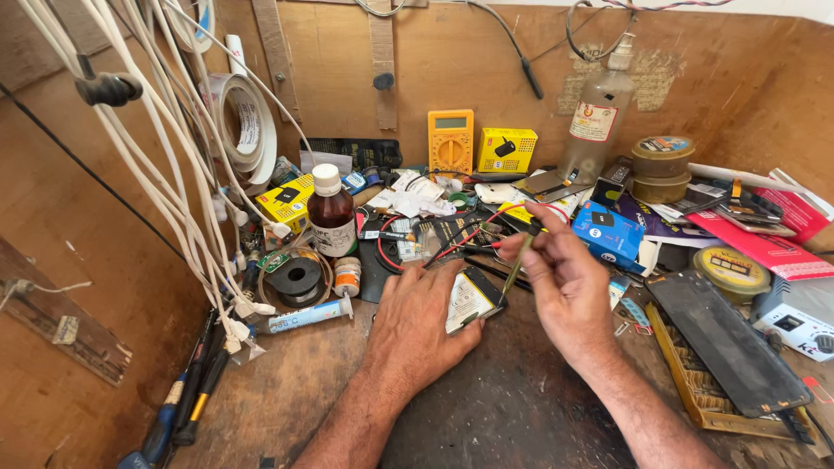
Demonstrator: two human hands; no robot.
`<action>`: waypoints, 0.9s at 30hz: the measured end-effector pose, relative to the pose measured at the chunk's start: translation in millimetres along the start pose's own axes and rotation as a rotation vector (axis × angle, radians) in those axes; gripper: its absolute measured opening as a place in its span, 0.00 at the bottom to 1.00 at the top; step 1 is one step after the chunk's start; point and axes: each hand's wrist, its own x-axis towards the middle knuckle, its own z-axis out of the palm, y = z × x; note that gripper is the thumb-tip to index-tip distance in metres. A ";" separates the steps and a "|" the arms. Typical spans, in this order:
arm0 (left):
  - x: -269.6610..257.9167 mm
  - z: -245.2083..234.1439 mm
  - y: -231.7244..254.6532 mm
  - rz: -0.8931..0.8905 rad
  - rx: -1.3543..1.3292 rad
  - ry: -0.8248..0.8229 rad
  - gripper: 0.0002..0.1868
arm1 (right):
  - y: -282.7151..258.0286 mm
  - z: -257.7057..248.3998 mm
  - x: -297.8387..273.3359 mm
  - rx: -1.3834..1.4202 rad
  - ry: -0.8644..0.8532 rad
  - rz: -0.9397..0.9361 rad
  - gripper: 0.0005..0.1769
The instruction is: The person uses a screwdriver to remove screws from a disassembled mobile phone chassis. They then use a prying tool to separate the battery from the phone's internal frame and disconnect the battery connector from the motherboard.
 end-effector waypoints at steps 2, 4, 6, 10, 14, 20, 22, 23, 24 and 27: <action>1.0 -0.3 0.8 -0.043 -0.008 -0.049 0.41 | 1.6 3.6 0.9 -0.108 0.030 -0.113 0.27; 0.2 -1.0 1.9 -0.059 -0.018 -0.063 0.40 | 2.1 4.8 -0.8 -0.124 0.067 -0.128 0.26; 1.5 -2.5 2.2 -0.072 -0.019 -0.076 0.40 | 1.4 4.5 -0.7 -0.045 0.109 -0.054 0.24; 0.9 -3.4 2.4 -0.066 -0.019 -0.064 0.40 | 1.6 -0.2 -3.1 0.027 0.018 0.019 0.29; 0.4 -2.8 2.7 -0.021 -0.024 -0.019 0.39 | 7.1 0.9 -1.2 -0.127 0.076 -0.061 0.27; 1.5 -3.6 3.1 -0.086 -0.018 -0.091 0.40 | 6.5 -0.7 -2.8 0.017 -0.008 -0.048 0.26; 1.5 -3.0 3.3 -0.047 -0.023 -0.047 0.39 | 7.1 0.7 -3.2 -0.044 0.011 -0.065 0.28; 1.6 -3.2 3.1 -0.027 -0.024 -0.024 0.38 | 7.9 3.0 -1.9 -0.121 0.053 -0.086 0.28; 1.1 -3.3 3.4 -0.039 -0.027 -0.037 0.38 | 7.9 3.8 -1.6 -0.199 0.096 -0.105 0.29; 1.0 -3.7 3.0 -0.063 -0.033 -0.058 0.38 | 5.6 2.3 -1.3 -0.027 0.061 -0.110 0.27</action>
